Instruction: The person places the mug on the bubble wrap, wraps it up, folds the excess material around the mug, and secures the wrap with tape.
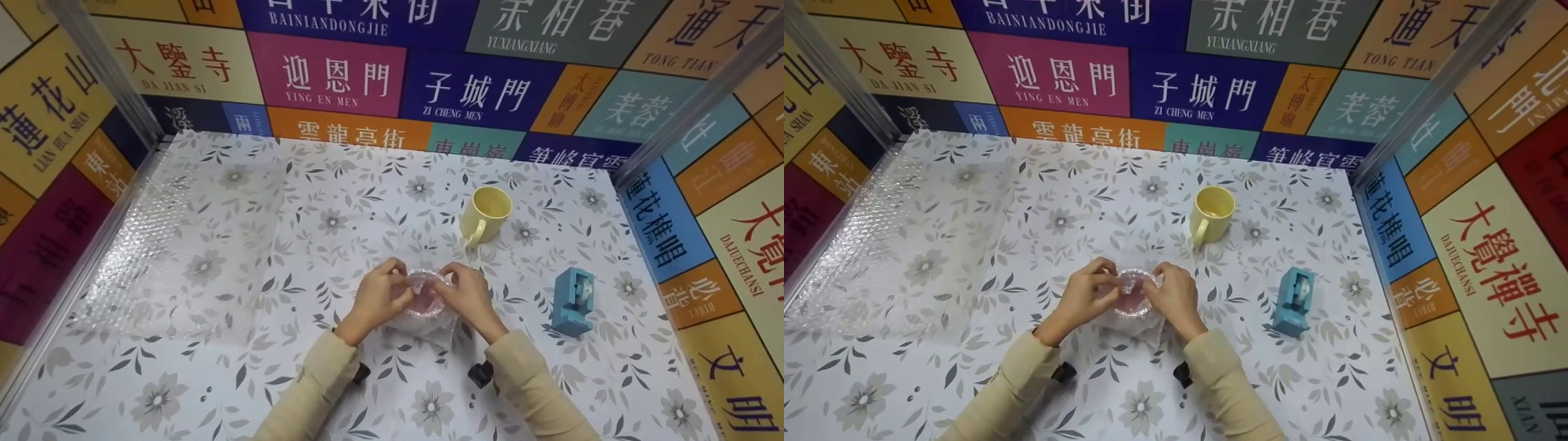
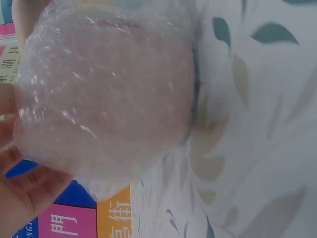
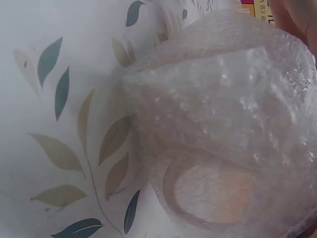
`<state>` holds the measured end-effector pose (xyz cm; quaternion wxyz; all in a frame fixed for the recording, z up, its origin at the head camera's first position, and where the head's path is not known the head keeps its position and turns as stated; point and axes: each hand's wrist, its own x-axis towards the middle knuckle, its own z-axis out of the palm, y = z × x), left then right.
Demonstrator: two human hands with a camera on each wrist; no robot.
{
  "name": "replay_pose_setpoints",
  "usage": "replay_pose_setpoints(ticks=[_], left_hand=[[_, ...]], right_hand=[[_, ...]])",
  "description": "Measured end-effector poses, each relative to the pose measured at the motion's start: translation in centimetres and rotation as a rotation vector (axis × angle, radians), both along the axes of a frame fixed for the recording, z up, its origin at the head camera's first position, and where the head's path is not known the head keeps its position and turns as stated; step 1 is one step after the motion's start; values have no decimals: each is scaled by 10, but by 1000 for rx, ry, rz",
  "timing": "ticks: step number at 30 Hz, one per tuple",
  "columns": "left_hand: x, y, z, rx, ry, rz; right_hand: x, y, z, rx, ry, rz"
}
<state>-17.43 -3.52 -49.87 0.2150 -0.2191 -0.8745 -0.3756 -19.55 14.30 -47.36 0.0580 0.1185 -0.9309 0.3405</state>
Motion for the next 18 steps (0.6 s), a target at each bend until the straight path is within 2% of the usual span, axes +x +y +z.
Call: replay_pose_setpoints(ticks=[3,8,14,18], left_hand=[[2,4,2,31,-66,50],[4,8,0,40,-57,105],[5,8,-4,142,-94,97],[4,6,-3,182,-120,82]], right_hand=[[1,0,0,2,-9,-13],[1,0,0,7,1,-29],[3,1,2,8,-27,-49],[5,0,4,-19,1,-46]])
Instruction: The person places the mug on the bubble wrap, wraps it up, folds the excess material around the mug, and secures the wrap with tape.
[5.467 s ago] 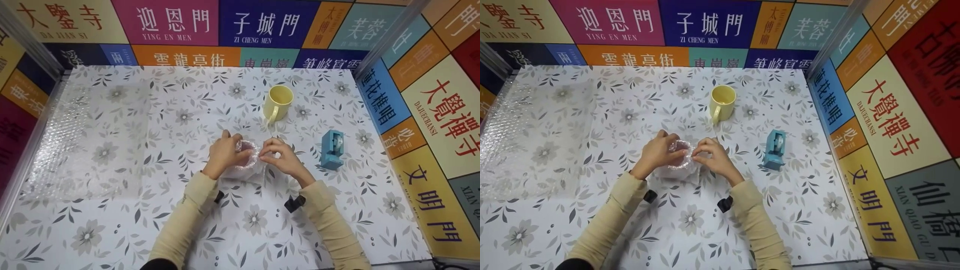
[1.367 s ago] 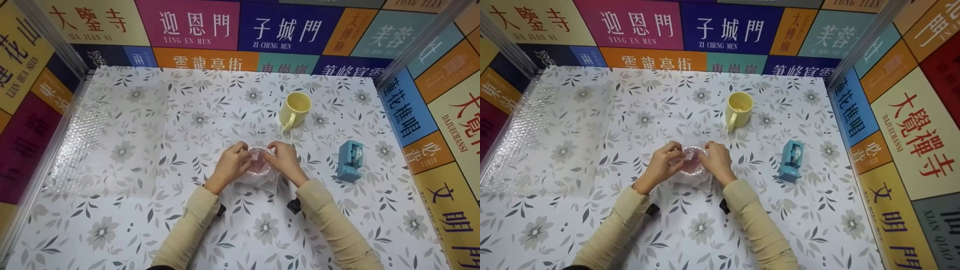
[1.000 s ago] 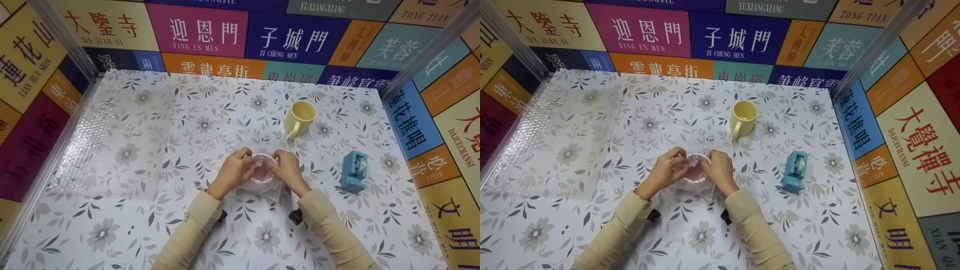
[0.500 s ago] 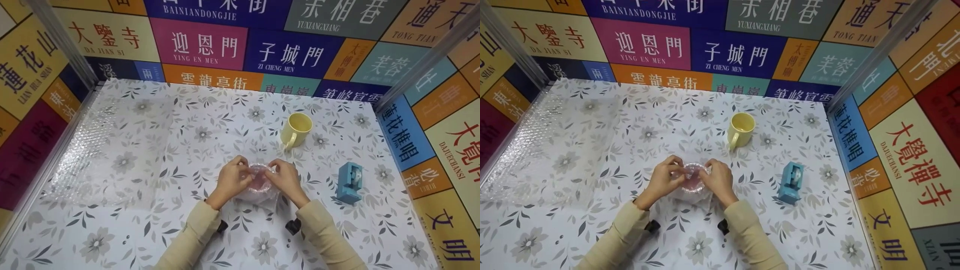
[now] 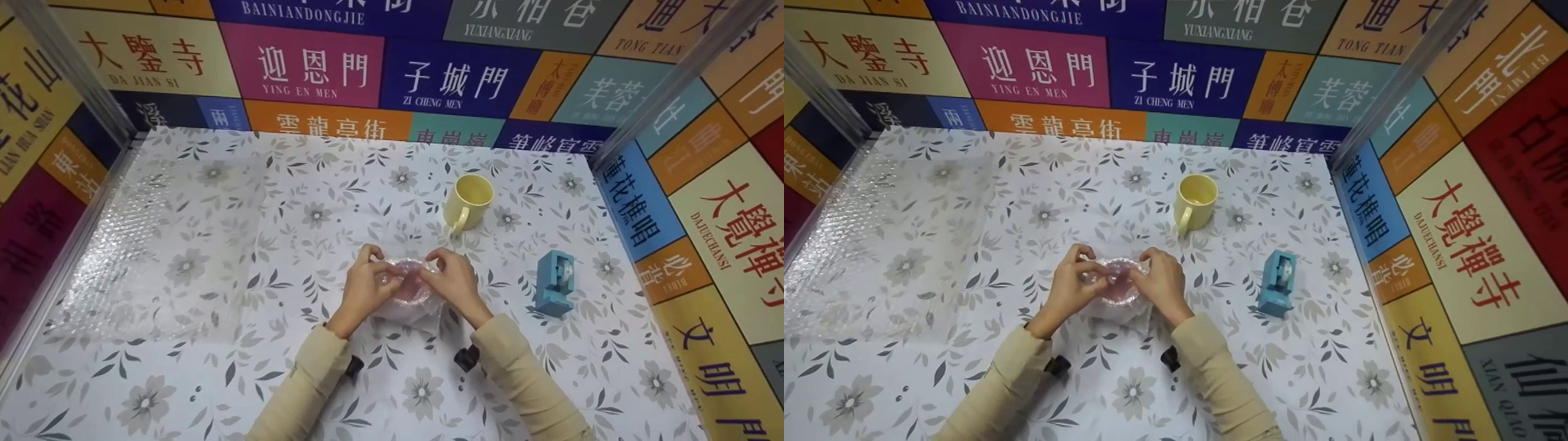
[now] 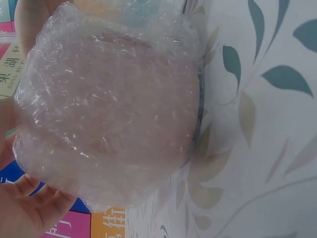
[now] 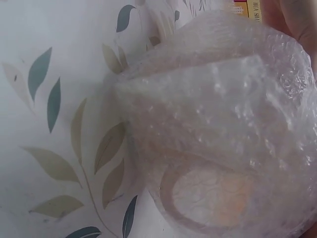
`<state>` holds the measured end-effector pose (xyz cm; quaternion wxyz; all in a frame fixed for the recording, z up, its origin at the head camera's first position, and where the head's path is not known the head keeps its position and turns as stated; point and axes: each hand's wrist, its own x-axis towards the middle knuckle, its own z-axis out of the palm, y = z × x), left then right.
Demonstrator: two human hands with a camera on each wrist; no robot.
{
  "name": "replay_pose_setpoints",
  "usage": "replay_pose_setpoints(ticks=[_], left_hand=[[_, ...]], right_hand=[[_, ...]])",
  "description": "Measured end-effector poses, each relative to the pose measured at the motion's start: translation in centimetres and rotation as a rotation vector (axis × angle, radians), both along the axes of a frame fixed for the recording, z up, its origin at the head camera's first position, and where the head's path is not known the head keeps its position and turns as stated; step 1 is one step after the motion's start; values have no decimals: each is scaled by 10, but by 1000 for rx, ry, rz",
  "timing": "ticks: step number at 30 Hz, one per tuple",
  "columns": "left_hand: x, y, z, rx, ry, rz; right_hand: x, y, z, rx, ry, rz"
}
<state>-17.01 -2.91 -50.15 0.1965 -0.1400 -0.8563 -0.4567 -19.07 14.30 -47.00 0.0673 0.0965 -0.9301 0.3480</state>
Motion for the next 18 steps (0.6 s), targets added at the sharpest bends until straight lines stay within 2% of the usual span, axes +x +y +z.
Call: replay_pose_setpoints(ticks=[4,9,18], left_hand=[[1,0,0,5,-10,-3],[1,0,0,5,-17,-6],[1,1,0,1,-9,-3]], right_hand=[[3,0,-3,-49,23,-18],[2,1,-4,-86,3,-22],[-9,5,-3,-45,-15,89]])
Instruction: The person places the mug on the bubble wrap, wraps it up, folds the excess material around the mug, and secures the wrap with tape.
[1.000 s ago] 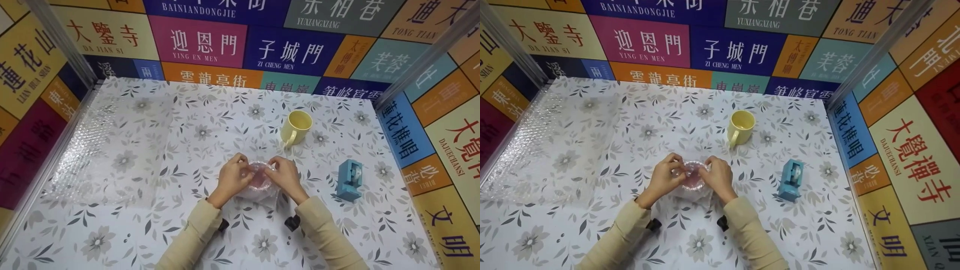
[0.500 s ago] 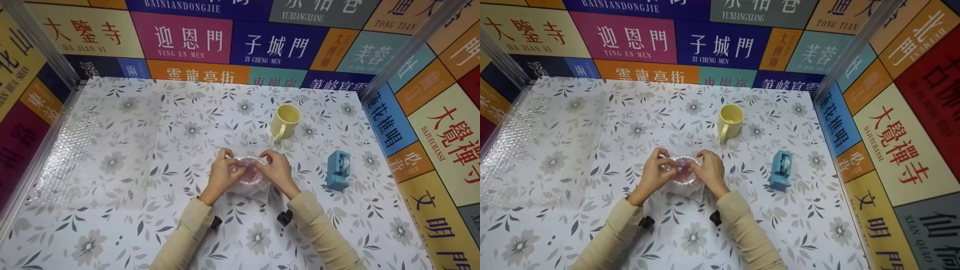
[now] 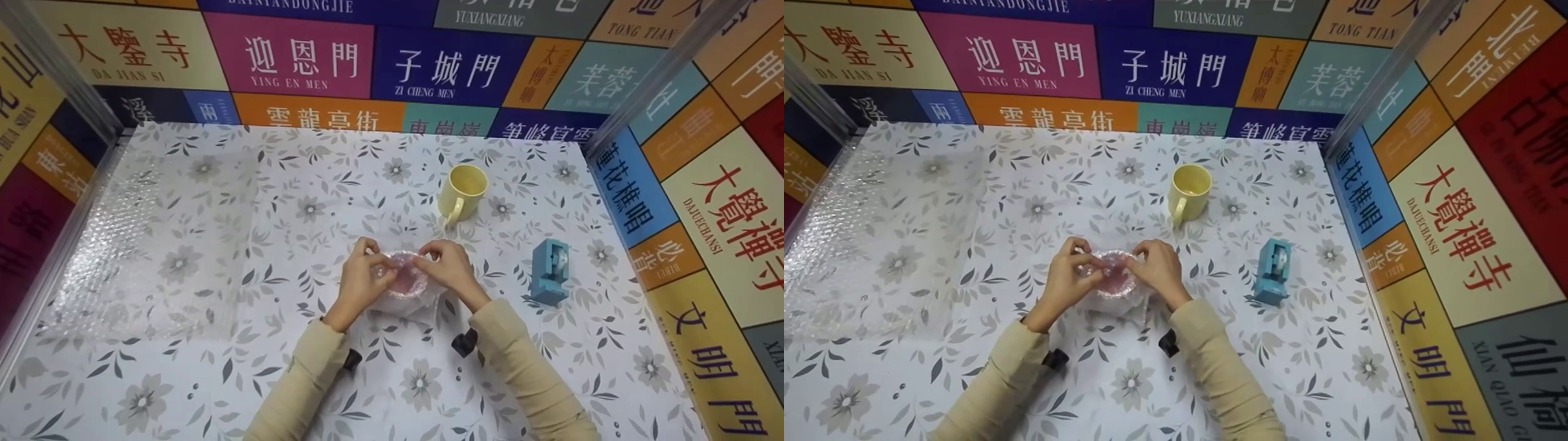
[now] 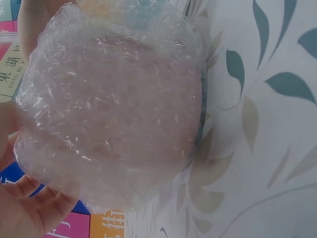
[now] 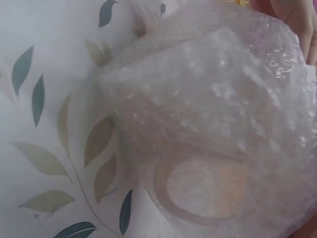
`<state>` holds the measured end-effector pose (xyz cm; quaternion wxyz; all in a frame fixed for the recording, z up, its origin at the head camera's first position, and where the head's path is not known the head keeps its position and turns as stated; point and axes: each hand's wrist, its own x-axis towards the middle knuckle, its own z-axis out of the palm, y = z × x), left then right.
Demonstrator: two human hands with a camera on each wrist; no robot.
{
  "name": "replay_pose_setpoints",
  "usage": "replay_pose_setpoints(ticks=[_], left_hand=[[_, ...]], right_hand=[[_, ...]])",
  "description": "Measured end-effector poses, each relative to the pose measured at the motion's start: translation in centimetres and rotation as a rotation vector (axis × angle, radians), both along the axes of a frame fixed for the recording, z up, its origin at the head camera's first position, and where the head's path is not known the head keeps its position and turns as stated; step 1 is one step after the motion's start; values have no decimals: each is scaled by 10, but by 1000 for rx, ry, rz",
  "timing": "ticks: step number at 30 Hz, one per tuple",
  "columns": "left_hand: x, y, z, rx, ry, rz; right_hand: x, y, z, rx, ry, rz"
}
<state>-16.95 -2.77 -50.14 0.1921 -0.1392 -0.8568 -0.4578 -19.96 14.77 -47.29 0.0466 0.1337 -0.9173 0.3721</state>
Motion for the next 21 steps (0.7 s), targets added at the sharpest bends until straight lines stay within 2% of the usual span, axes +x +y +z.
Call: replay_pose_setpoints(ticks=[9,12,18,21], left_hand=[[0,0,1,-3,-5,3],[0,0,1,-4,-5,5],[0,0,0,-8,-7,13],[1,1,-1,-1,5,19]], right_hand=[[-4,-6,-4,39,110,30],[-4,-5,-2,50,108,44],[-1,1,1,6,41,56],[0,3,-2,-29,59,35]])
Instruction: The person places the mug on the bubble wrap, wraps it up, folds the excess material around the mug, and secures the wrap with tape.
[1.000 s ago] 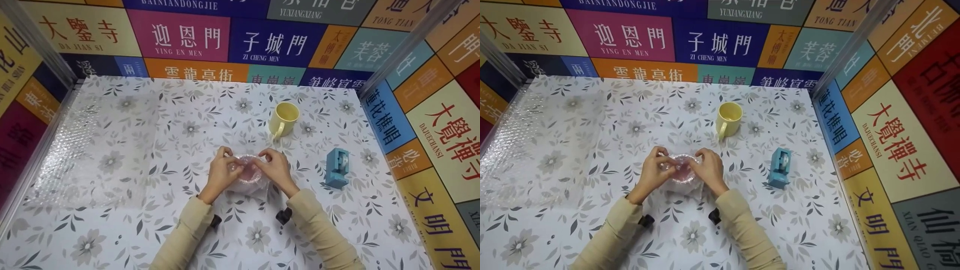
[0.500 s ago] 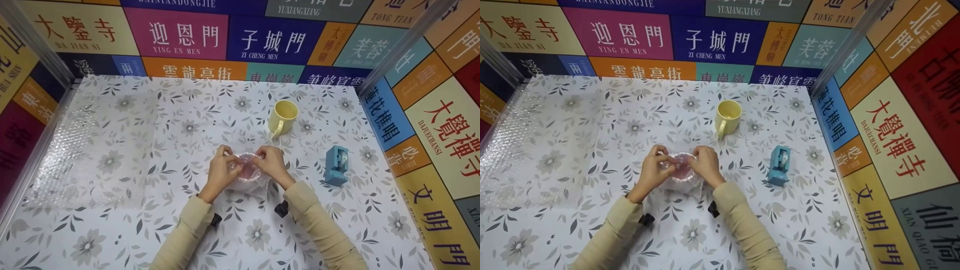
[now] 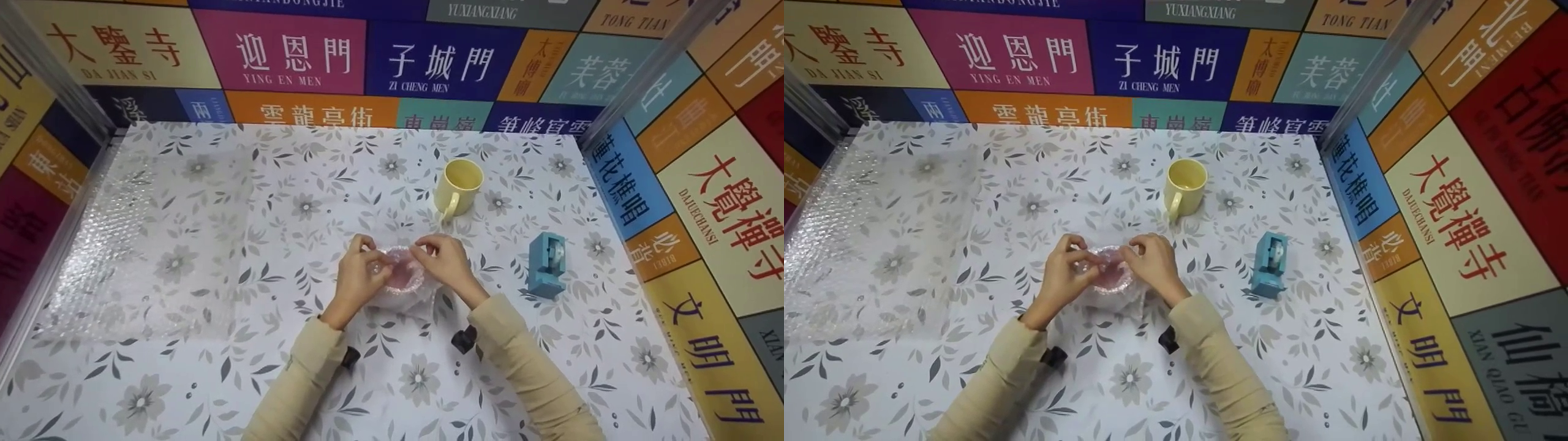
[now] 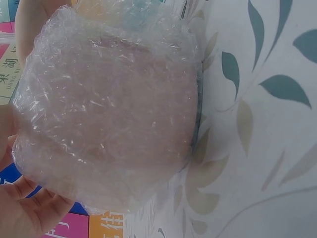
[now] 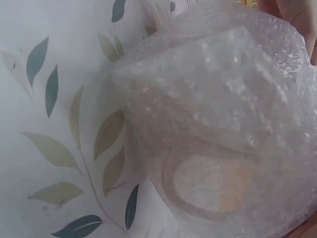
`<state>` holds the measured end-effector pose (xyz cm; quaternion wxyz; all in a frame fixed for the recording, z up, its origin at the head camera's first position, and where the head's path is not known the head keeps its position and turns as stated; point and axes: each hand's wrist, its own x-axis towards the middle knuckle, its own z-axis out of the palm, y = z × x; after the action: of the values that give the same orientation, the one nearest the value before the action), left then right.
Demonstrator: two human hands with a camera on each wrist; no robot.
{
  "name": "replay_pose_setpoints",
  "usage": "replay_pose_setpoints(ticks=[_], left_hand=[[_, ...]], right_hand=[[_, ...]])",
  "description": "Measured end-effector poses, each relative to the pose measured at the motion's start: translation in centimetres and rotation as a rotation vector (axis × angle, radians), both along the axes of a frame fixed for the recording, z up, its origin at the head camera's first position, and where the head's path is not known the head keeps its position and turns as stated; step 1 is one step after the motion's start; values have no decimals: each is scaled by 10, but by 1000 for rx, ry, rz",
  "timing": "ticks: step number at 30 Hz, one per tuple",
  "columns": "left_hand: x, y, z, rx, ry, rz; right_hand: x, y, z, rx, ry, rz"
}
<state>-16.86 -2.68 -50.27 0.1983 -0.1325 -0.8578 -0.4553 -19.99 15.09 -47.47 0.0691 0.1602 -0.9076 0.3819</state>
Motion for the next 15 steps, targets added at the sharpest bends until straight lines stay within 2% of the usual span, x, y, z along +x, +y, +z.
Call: replay_pose_setpoints(ticks=[7,10,15], left_hand=[[3,2,0,43,-29,61],[3,3,-2,79,-38,79],[4,2,-6,152,-10,69]], right_hand=[[8,13,2,-84,107,-62],[16,24,3,-137,84,-108],[30,52,1,-213,12,-195]])
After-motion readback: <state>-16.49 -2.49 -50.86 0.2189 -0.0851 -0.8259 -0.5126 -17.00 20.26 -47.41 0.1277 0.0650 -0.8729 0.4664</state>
